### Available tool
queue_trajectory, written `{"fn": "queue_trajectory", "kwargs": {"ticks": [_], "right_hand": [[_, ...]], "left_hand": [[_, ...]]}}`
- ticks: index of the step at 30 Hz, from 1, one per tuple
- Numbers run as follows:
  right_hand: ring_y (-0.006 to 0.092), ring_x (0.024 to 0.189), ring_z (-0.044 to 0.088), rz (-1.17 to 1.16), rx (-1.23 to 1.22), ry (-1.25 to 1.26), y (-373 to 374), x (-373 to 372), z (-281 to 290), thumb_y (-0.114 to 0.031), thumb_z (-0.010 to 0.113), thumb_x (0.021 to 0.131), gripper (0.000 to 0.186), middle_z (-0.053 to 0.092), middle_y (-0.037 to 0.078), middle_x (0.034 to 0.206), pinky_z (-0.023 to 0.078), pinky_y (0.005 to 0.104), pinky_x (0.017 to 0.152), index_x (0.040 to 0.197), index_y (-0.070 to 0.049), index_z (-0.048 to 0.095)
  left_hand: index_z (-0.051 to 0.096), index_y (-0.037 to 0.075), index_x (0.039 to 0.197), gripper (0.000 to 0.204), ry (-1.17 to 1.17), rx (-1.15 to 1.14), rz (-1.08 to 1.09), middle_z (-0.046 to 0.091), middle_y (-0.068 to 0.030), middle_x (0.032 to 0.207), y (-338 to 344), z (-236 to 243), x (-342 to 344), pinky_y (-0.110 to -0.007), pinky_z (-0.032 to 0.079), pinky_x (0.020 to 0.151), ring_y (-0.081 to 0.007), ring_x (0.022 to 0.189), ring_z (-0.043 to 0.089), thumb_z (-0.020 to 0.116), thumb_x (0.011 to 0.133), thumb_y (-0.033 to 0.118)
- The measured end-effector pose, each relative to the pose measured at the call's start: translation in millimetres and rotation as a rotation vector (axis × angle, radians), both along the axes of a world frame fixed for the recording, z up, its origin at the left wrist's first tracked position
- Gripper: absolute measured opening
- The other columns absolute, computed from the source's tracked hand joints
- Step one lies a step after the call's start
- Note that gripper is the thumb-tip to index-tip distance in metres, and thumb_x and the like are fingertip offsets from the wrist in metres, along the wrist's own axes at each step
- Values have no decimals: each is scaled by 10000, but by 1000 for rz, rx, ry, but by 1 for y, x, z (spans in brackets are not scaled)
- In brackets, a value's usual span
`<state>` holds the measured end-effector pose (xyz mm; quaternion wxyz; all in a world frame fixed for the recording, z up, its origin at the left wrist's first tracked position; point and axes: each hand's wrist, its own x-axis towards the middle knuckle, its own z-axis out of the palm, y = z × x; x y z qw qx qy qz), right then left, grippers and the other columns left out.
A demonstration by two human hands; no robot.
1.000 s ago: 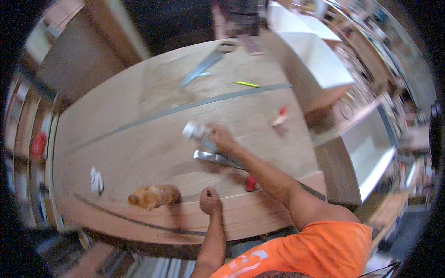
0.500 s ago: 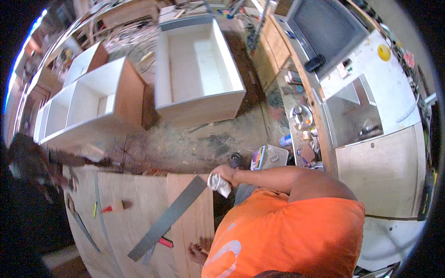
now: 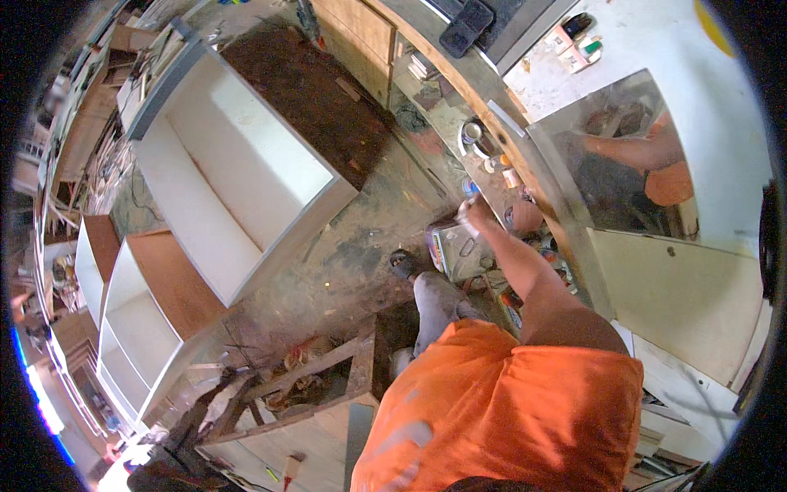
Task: The person uses a power sander on the edges of a white cabinet, then switches to a hand file and sanding block to smooth the edges. They wipe the surface with a cloth and apply a liquid from a bottle to the edges.
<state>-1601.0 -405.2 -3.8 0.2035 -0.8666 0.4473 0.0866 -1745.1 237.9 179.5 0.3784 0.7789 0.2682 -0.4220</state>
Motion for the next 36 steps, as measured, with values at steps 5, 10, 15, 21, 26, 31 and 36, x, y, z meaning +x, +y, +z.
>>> {"fn": "queue_trajectory", "kwargs": {"ticks": [5,10,15,21,26,31,36], "right_hand": [[468,1009,634,-268,-25,-45,-109,31,-34,-348,580,925,705,596,339,1203,508,509,885,1457,45,336],[450,1054,620,-275,-51,-11,-179,10,-98,-430,556,948,627,618,307,1197,492,481,907,1355,36,455],[432,1098,606,-263,-199,-158,-228,-10,-116,-511,533,971,609,639,274,1191,477,454,929,1253,26,573],[317,890,646,-38,250,-255,-34,57,0,-131,663,904,331,660,170,976,522,437,765,1174,-45,494],[236,879,666,626,562,-446,120,167,180,-309,745,877,386,665,126,954,532,380,772,1125,-72,568],[160,1008,575,718,1159,-511,194,285,262,-286,737,893,376,627,72,1011,488,325,878,1154,-48,610],[128,870,587,449,1371,-382,171,423,298,-380,654,950,319,641,27,924,497,305,801,1077,-87,660]], "left_hand": [[570,-29,1289,464,113,81,-144,668,-210,1071,-6,10,47,-400,520,847,-327,962,645,610,917,246],[567,-28,1293,476,168,141,-257,667,-220,1096,-8,14,87,-405,518,873,-340,997,646,620,910,250],[565,-27,1297,489,38,100,-447,665,-231,1120,2,-10,134,-411,516,900,-354,1031,647,630,903,255],[489,-3,1385,637,-293,-77,-431,567,-278,1320,-88,60,290,-449,435,1052,-423,1270,523,680,861,305],[307,57,1500,875,-750,-241,-726,442,-258,1449,-182,49,383,-481,392,1085,-441,1322,443,753,800,334],[426,104,1426,802,-486,-317,-690,623,-222,1249,-230,113,464,-472,497,959,-405,1152,600,791,755,350],[505,60,1282,675,-662,-236,-401,675,-211,1071,-233,107,507,-459,536,845,-399,1001,662,798,754,360]]}}
